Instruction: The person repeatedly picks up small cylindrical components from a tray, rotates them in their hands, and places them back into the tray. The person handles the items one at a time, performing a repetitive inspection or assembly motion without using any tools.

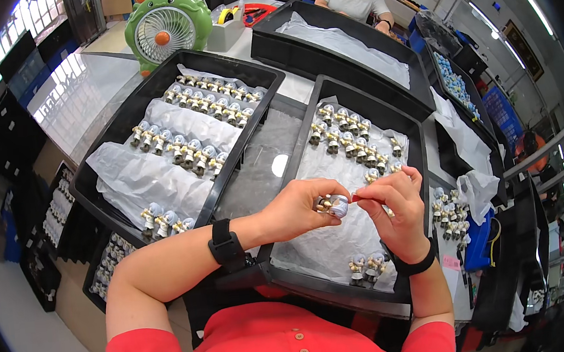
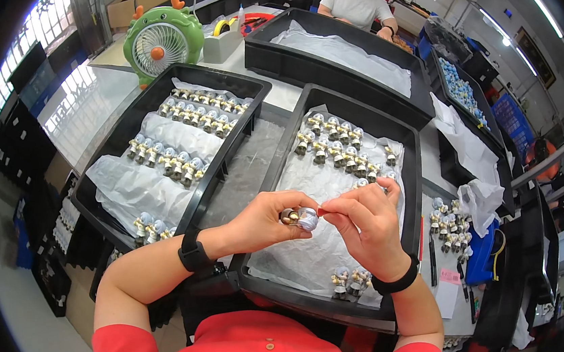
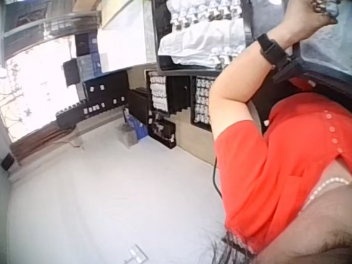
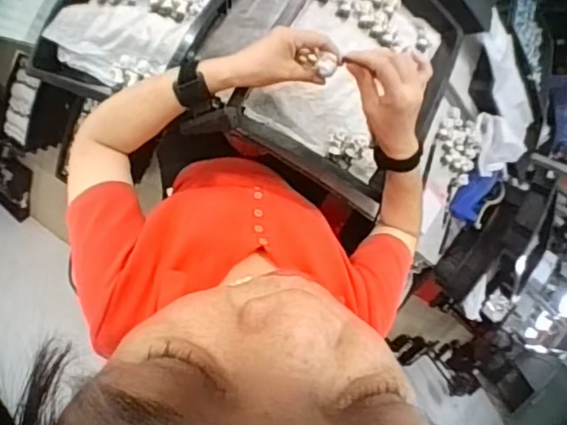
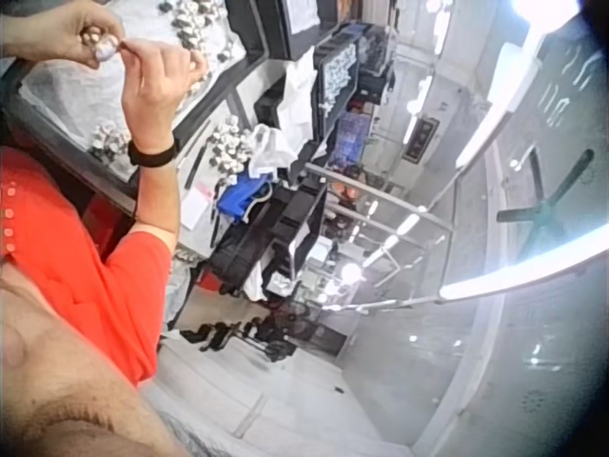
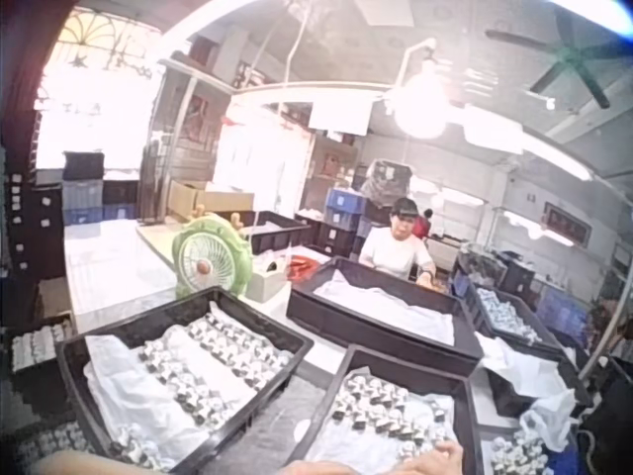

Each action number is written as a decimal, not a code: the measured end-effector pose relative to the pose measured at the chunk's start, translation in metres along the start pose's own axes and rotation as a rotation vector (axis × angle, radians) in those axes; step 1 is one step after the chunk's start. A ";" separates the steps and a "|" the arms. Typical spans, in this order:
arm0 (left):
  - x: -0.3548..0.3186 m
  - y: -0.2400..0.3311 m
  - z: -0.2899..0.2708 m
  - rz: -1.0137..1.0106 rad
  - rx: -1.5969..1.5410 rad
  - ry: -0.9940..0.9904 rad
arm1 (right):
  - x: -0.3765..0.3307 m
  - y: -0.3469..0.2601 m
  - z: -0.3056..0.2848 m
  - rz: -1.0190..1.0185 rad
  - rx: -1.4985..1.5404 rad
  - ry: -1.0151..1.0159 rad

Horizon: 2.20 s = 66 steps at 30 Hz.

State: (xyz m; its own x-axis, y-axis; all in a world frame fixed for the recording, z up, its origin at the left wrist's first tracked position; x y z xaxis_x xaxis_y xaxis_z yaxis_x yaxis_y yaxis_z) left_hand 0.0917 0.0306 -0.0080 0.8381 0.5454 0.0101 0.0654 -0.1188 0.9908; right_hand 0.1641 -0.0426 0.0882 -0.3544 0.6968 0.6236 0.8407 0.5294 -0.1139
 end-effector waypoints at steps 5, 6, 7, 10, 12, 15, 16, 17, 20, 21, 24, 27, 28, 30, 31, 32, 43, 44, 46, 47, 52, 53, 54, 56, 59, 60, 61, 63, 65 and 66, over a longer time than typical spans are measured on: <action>-0.002 0.005 0.002 0.066 0.092 0.007 | -0.001 -0.007 0.009 -0.048 -0.028 -0.019; -0.002 0.005 0.001 0.083 0.125 0.014 | -0.001 -0.009 0.012 -0.061 -0.046 -0.029; -0.002 0.006 0.002 0.100 0.158 0.022 | -0.002 -0.010 0.014 -0.073 -0.064 -0.039; -0.002 0.003 0.006 0.092 0.215 -0.004 | 0.001 -0.017 0.017 -0.133 -0.147 -0.131; -0.002 0.002 0.007 0.069 0.228 -0.011 | -0.001 -0.016 0.008 -0.112 -0.179 -0.134; -0.001 0.003 0.006 0.050 0.241 0.008 | -0.001 -0.017 0.004 -0.106 -0.180 -0.077; 0.000 0.002 0.007 0.052 0.250 0.008 | -0.001 -0.019 0.004 -0.106 -0.173 -0.048; 0.000 0.002 0.008 0.054 0.259 0.009 | -0.002 -0.020 0.010 -0.112 -0.164 -0.053; -0.001 0.001 0.009 0.059 0.287 0.000 | -0.002 -0.018 0.018 -0.106 -0.108 -0.130; -0.002 0.002 0.007 0.072 0.255 0.020 | -0.002 -0.017 0.018 -0.092 -0.105 -0.166; -0.002 0.004 0.004 0.088 0.219 0.054 | -0.004 -0.008 0.004 -0.029 -0.151 -0.132; -0.002 0.003 0.005 0.064 0.271 0.043 | 0.000 -0.011 0.005 -0.028 -0.105 -0.095; -0.002 0.005 0.005 0.064 0.268 0.041 | 0.000 -0.012 0.007 -0.030 -0.092 -0.097; -0.002 0.005 0.006 0.065 0.273 0.040 | -0.002 -0.011 0.013 -0.050 -0.092 -0.114; -0.002 0.005 0.006 0.066 0.283 0.041 | -0.002 -0.012 0.015 -0.062 -0.090 -0.123; -0.003 0.004 0.006 0.067 0.293 0.041 | -0.004 -0.011 0.015 -0.060 -0.122 -0.147; -0.003 0.005 0.006 0.105 0.270 0.072 | -0.003 -0.014 0.010 -0.058 -0.126 -0.133; -0.003 0.005 0.004 0.097 0.253 0.076 | -0.003 -0.013 0.009 -0.052 -0.139 -0.139; -0.003 0.006 0.005 0.096 0.255 0.078 | -0.002 -0.018 0.008 -0.066 -0.122 -0.088; -0.003 0.006 0.006 0.096 0.256 0.078 | -0.002 -0.019 0.007 -0.072 -0.113 -0.063; -0.004 0.007 0.003 0.156 0.217 0.118 | -0.003 -0.016 0.010 -0.060 -0.112 -0.121; -0.003 0.007 0.002 0.146 0.200 0.118 | -0.002 -0.016 0.007 -0.054 -0.121 -0.094; -0.003 0.007 0.002 0.146 0.215 0.123 | -0.004 -0.016 0.003 -0.040 -0.132 -0.068; -0.003 0.007 0.002 0.147 0.244 0.132 | -0.002 -0.019 0.010 -0.067 -0.101 -0.088; -0.004 0.006 0.003 0.155 0.228 0.124 | -0.001 -0.018 0.011 -0.062 -0.093 -0.141; -0.004 0.006 0.003 0.149 0.224 0.124 | -0.001 -0.014 0.005 -0.038 -0.115 -0.126; -0.004 0.006 0.002 0.144 0.219 0.124 | -0.002 -0.010 0.000 -0.014 -0.137 -0.110; -0.004 0.007 0.003 0.127 0.235 0.115 | -0.001 -0.011 -0.003 -0.006 -0.150 -0.078; -0.003 0.006 0.004 0.104 0.277 0.098 | 0.001 -0.016 0.002 -0.034 -0.123 -0.066; -0.003 0.006 0.004 0.107 0.287 0.097 | 0.001 -0.017 0.006 -0.048 -0.108 -0.062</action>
State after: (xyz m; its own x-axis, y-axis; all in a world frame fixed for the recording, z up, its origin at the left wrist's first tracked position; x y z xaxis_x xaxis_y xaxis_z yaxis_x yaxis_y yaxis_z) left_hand 0.0919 0.0250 -0.0030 0.7941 0.5917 0.1390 0.1410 -0.4018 0.9048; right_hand 0.1474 -0.0481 0.0859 -0.4165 0.7023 0.5773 0.8604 0.5096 0.0008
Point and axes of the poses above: each hand's wrist, its own x-axis towards the middle knuckle, its own z-axis out of the palm, y = z × x, the point moved 10 cm from there along x, towards the middle knuckle, and after that the axes turned 10 degrees about -z, right-handed, at the moved point
